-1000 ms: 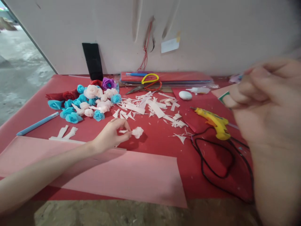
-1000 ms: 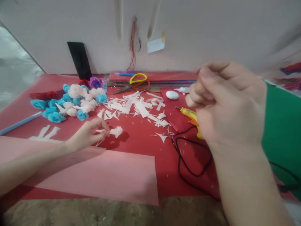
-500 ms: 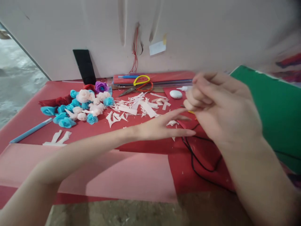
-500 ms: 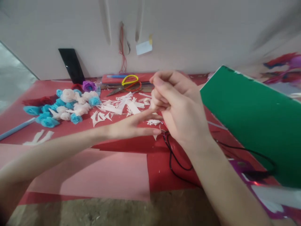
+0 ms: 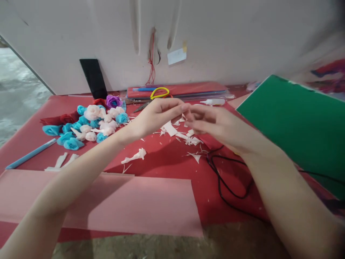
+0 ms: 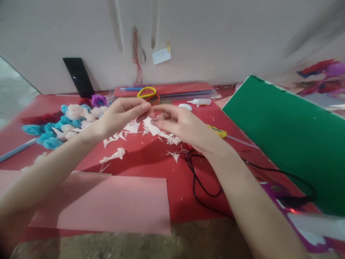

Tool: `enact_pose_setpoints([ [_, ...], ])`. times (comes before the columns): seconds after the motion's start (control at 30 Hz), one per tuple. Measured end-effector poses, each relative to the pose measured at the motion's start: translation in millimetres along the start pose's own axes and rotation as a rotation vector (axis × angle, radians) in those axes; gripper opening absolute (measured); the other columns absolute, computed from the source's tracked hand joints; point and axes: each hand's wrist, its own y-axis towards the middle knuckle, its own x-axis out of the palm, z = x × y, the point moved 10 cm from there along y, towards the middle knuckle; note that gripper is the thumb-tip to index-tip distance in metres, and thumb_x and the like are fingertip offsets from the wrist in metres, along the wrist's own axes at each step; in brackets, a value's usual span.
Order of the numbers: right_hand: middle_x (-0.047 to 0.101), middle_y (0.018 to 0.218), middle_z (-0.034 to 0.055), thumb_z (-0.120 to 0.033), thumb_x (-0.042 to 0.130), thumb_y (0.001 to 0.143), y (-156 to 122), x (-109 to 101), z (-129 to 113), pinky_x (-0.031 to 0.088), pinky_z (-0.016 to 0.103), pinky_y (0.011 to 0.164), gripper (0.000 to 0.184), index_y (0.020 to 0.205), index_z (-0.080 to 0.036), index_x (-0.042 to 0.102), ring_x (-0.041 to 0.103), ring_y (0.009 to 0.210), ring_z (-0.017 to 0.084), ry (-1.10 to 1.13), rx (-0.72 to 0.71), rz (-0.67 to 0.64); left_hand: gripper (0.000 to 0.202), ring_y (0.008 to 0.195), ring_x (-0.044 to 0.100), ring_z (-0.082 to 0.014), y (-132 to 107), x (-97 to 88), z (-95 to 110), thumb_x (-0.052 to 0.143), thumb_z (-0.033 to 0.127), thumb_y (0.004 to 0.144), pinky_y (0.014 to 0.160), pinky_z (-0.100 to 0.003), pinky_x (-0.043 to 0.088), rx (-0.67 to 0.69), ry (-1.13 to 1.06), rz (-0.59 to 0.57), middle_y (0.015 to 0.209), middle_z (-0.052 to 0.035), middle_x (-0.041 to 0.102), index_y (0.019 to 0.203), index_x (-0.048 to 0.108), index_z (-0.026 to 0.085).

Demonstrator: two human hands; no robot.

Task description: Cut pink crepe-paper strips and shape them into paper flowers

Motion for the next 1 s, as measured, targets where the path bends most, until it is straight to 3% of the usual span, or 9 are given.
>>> enact_pose_setpoints([
  [0.1,0.059,0.064,-0.0030,-0.032,0.064,0.067,0,14,-4,0.041,0.026,0.055,0.007,0.070,-0.026,0.067,0.051,0.060,0.011,-0.146,-0.045,-0.094,0.029,0.060,0.049,-0.0060,1,-5.7,1,0.042,0.025,0.085,0.062,-0.019,0.039,0.019,0.016,0.080,0.061,0.0018,0.053,0.064,0.058,0.015],
  [0.23,0.064,0.065,-0.0032,-0.032,0.067,0.066,-7,-21,-19,0.044,0.028,0.059,0.004,0.064,-0.029,0.069,0.056,0.061,0.012,-0.147,-0.091,0.241,0.021,0.080,0.056,-0.0111,1,-11.7,-20,0.043,0.024,0.083,0.078,-0.024,0.041,-0.049,-0.005,0.180,0.082,-0.0024,0.062,0.074,0.060,0.014],
  [0.3,0.064,0.064,-0.0033,-0.030,0.067,0.067,-13,-32,-25,0.046,0.028,0.059,0.002,0.066,-0.030,0.070,0.056,0.059,0.011,-0.093,-0.122,0.350,0.019,0.098,0.055,-0.0143,4,-2.7,-32,0.049,0.018,0.078,0.087,-0.026,0.040,-0.090,-0.092,0.141,0.105,-0.0039,0.060,0.094,0.058,0.016],
  [0.37,0.064,0.062,-0.0036,-0.028,0.067,0.068,-17,-35,-30,0.047,0.028,0.059,0.004,0.065,-0.030,0.069,0.056,0.058,0.011,-0.039,-0.162,0.394,0.037,0.109,0.049,-0.0174,8,19.2,-36,0.056,0.011,0.069,0.091,-0.028,0.038,-0.113,-0.171,-0.009,0.118,-0.0034,0.054,0.105,0.055,0.020],
  [0.5,0.065,0.062,-0.0037,-0.025,0.069,0.066,-24,-44,-34,0.049,0.028,0.062,0.004,0.063,-0.027,0.069,0.059,0.059,0.011,0.017,-0.198,0.504,0.017,0.085,0.058,-0.0148,9,62.1,-27,0.052,0.016,0.076,0.080,-0.028,0.043,-0.117,-0.230,-0.353,0.080,-0.0021,0.062,0.091,0.062,0.017],
  [0.57,0.065,0.061,-0.0033,-0.022,0.070,0.065,-28,-54,-36,0.049,0.028,0.062,0.004,0.064,-0.026,0.069,0.058,0.058,0.011,-0.006,-0.218,0.588,0.023,0.062,0.053,-0.0092,10,65.1,-26,0.045,0.027,0.084,0.067,-0.025,0.042,-0.111,-0.204,-0.388,0.059,0.0014,0.053,0.080,0.063,0.015],
  [0.77,0.061,0.053,-0.0009,-0.023,0.073,0.060,-28,-79,-25,0.045,0.032,0.060,0.007,0.058,-0.022,0.067,0.054,0.053,0.013,-0.089,-0.191,0.729,0.035,0.054,0.038,-0.0052,16,26.4,-43,0.038,0.037,0.088,0.058,-0.021,0.035,-0.117,-0.249,-0.078,0.061,0.0022,0.044,0.066,0.054,0.015],
  [0.87,0.066,0.064,0.0019,-0.024,0.071,0.064,-10,-71,-4,0.046,0.036,0.072,0.004,0.063,-0.021,0.069,0.060,0.065,0.016,-0.083,-0.127,0.595,0.034,0.055,0.039,-0.0062,17,10.4,-42,0.035,0.034,0.090,0.061,-0.022,0.037,-0.082,-0.308,0.053,0.061,0.0020,0.042,0.067,0.053,0.016],
  [1.0,0.069,0.084,0.0018,-0.038,0.061,0.073,16,-33,21,0.045,0.039,0.086,0.018,0.081,-0.025,0.069,0.062,0.084,0.017,0.071,-0.098,0.267,0.031,0.060,0.043,-0.0074,16,-3.1,-33,0.034,0.030,0.090,0.065,-0.022,0.039,-0.012,-0.340,0.180,0.063,0.0014,0.044,0.068,0.052,0.017],
])
